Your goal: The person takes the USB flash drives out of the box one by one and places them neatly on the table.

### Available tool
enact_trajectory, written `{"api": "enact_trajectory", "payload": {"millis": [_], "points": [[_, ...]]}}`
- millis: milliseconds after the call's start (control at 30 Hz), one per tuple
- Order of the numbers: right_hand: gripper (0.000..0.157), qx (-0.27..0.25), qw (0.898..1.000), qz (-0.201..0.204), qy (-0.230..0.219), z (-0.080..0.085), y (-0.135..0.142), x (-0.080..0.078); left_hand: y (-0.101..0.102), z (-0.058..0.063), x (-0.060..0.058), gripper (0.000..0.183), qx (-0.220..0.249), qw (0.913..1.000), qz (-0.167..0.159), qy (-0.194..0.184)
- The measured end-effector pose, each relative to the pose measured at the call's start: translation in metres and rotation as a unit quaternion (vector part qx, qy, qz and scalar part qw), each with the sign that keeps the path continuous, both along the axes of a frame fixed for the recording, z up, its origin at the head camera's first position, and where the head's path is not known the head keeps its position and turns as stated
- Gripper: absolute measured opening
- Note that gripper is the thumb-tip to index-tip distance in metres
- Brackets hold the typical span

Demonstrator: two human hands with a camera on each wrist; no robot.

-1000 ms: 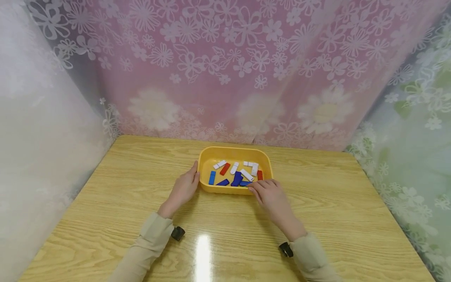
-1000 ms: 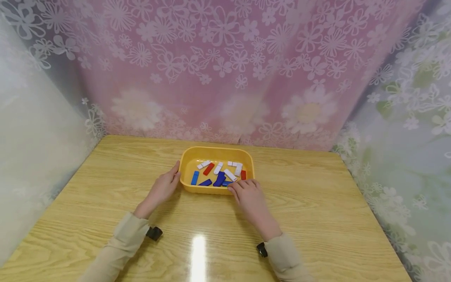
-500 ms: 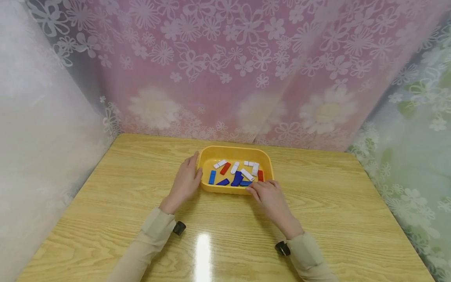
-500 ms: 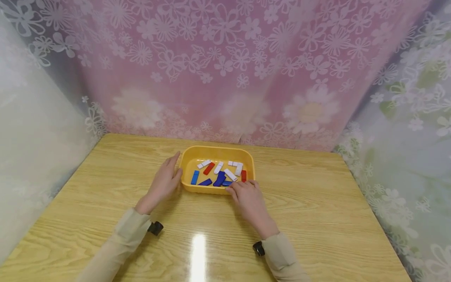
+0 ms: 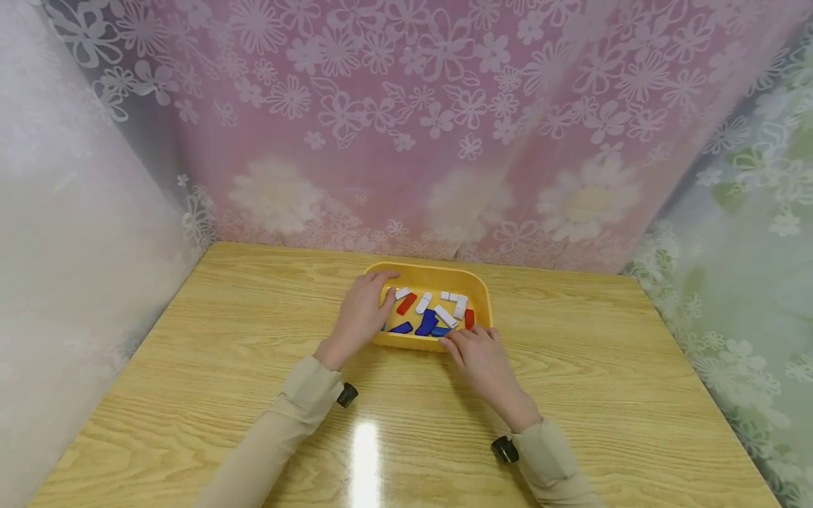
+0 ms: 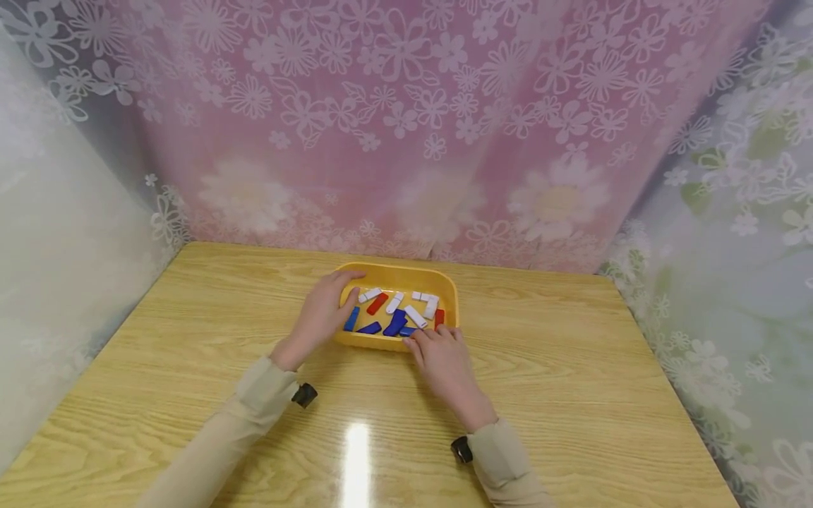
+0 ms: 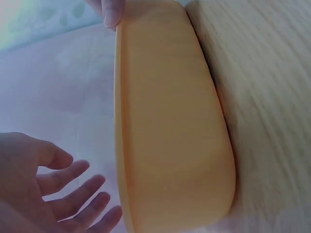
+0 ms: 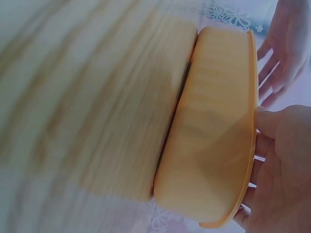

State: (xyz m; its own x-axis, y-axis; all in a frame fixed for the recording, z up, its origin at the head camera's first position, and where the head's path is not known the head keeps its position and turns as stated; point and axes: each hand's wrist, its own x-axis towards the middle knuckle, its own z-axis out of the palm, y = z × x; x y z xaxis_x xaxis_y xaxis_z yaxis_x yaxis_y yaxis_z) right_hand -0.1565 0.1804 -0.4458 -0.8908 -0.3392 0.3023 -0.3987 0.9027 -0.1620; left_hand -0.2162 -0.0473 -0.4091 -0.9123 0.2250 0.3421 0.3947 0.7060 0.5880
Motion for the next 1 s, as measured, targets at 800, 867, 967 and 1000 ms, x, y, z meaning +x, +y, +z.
{"api": "enact_trajectory", "payload": {"millis": [800, 867, 967, 1000], "points": [[0.018, -0.023, 1.000, 0.007, 0.011, -0.001, 0.001, -0.001, 0.025, -0.016, -0.028, 0.010, -0.214, 0.9558, -0.088, -0.181], [0.017, -0.023, 1.000, 0.008, 0.013, 0.000, 0.000, 0.000, 0.026, -0.015, -0.028, 0.008, -0.223, 0.9542, -0.085, -0.181], [0.016, -0.019, 1.000, 0.008, 0.016, 0.000, -0.001, 0.000, 0.027, -0.014, -0.028, 0.007, -0.232, 0.9529, -0.078, -0.179], [0.016, -0.018, 1.000, 0.008, 0.017, 0.000, -0.001, 0.001, 0.027, -0.014, -0.028, 0.005, -0.235, 0.9523, -0.075, -0.180]]}}
